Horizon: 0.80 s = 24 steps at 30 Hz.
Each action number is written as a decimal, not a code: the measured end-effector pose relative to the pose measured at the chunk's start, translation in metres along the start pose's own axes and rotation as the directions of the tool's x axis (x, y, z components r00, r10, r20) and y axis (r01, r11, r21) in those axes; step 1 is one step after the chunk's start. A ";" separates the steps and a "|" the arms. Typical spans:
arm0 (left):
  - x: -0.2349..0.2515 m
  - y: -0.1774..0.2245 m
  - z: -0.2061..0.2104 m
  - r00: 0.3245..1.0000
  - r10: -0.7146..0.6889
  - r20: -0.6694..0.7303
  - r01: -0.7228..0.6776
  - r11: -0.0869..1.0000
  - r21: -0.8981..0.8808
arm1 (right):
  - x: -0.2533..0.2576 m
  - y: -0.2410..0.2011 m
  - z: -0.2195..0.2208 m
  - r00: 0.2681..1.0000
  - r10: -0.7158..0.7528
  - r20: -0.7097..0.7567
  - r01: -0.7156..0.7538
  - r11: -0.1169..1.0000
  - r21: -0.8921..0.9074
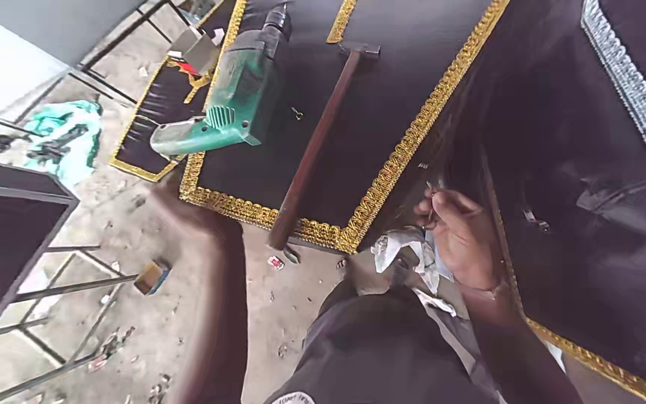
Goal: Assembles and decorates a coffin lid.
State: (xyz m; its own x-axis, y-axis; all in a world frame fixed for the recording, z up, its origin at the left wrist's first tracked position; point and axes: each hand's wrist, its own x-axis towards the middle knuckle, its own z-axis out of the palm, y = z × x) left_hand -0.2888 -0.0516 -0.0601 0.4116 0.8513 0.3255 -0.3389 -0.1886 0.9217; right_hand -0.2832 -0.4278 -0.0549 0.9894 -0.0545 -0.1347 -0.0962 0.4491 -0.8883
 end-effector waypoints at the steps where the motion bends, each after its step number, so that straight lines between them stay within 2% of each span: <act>1: -0.002 0.002 0.010 1.000 -0.014 0.005 0.014 0.999 -0.039 | 0.001 0.002 0.005 1.000 -0.009 0.019 0.009 1.000 0.007; 2: -0.005 0.005 0.017 1.000 -0.010 -0.001 0.010 0.999 -0.050 | 0.002 0.005 0.008 0.996 -0.068 0.057 0.070 0.997 -0.036; 4: -0.008 0.008 0.020 1.000 -0.001 -0.010 0.001 0.999 -0.034 | 0.008 0.014 0.013 0.941 -0.298 0.162 0.329 0.919 -0.219; 6: -0.009 0.006 0.020 0.999 0.026 -0.040 -0.027 1.000 -0.006 | 0.014 0.024 0.013 0.822 -0.503 0.267 0.570 0.720 -0.396; 8: -0.011 0.004 0.019 0.994 0.066 -0.084 -0.064 0.997 0.034 | 0.019 0.032 0.012 0.740 -0.594 0.315 0.665 0.578 -0.472; 11: -0.009 0.000 0.016 0.988 0.102 -0.113 -0.094 0.993 0.071 | 0.021 0.036 0.013 0.702 -0.628 0.336 0.696 0.505 -0.510; 14: -0.012 0.001 0.015 0.988 0.140 -0.069 -0.130 0.984 0.125 | 0.021 0.033 0.010 0.687 -0.631 0.360 0.704 0.457 -0.543; 18: -0.009 0.001 0.008 0.994 0.107 0.014 -0.107 0.980 0.170 | 0.023 0.028 0.010 0.652 -0.644 0.399 0.731 0.394 -0.557; 24: -0.014 0.005 0.015 0.997 0.073 -0.031 -0.066 0.981 0.180 | 0.026 0.021 0.011 0.646 -0.618 0.448 0.740 0.363 -0.566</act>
State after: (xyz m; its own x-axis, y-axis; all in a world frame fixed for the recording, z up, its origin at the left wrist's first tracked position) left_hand -0.2834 -0.0718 -0.0569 0.3596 0.8499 0.3851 -0.2077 -0.3295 0.9210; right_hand -0.2579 -0.4095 -0.0724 0.7477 0.0867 0.6583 0.6352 -0.3824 -0.6710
